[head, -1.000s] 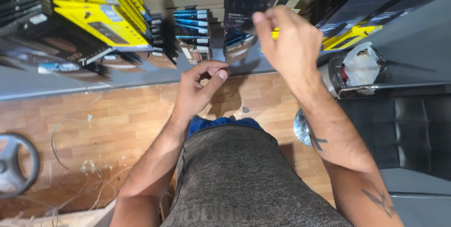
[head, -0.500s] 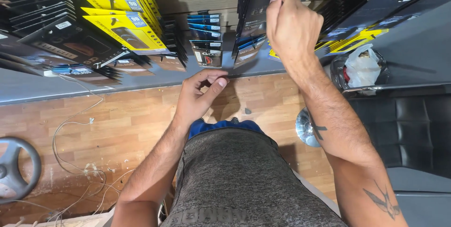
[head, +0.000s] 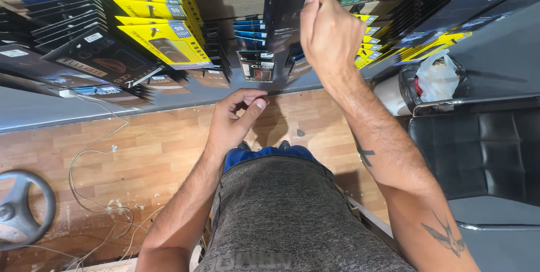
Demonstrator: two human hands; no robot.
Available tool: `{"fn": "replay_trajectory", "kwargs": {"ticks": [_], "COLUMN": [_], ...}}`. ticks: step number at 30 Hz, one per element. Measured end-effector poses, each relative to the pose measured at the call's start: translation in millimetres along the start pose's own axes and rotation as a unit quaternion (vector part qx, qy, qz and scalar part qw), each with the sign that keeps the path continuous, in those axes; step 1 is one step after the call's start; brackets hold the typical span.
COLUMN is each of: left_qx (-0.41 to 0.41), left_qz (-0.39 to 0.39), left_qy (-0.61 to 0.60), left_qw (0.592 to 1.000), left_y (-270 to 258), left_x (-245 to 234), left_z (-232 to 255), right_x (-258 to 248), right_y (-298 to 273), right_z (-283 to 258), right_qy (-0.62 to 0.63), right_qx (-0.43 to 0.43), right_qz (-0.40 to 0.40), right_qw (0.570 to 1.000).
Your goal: The person is cleaning and inspecting transparent phone cases at a service counter using a microfiber cloth.
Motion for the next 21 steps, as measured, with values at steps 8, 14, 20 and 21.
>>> {"fn": "replay_trajectory", "kwargs": {"ticks": [8,14,20,21], "left_qx": [-0.010,-0.005,0.000,-0.002], "left_qz": [0.000,-0.016,-0.026,-0.027], "left_qy": [0.012,0.012,-0.010,-0.012], "left_qw": [1.000,1.000,1.000,1.000], "left_y": [-2.9,-3.5,-6.7,-7.4], "left_x": [-9.9,-9.1,-9.4,-8.8], "left_z": [-8.4,-9.4,-8.1,-9.1], "right_x": [4.8,1.7,4.3,5.3], "right_y": [-2.9,-2.7,-8.1,-9.3], "right_z": [-11.1,-11.2,-12.5,-12.2], "right_qy": [0.021,-0.007,-0.025,-0.018], "right_qx": [0.014,0.012,0.011,0.015], "right_qz": [0.010,0.003,-0.017,-0.019], "right_qw": [1.000,1.000,0.999,1.000]}}
Point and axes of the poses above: each hand's wrist, its own y-axis towards the middle knuckle, its own x-axis out of the palm, z = x × y, the point moved 8 cm from there along y, towards the middle knuckle
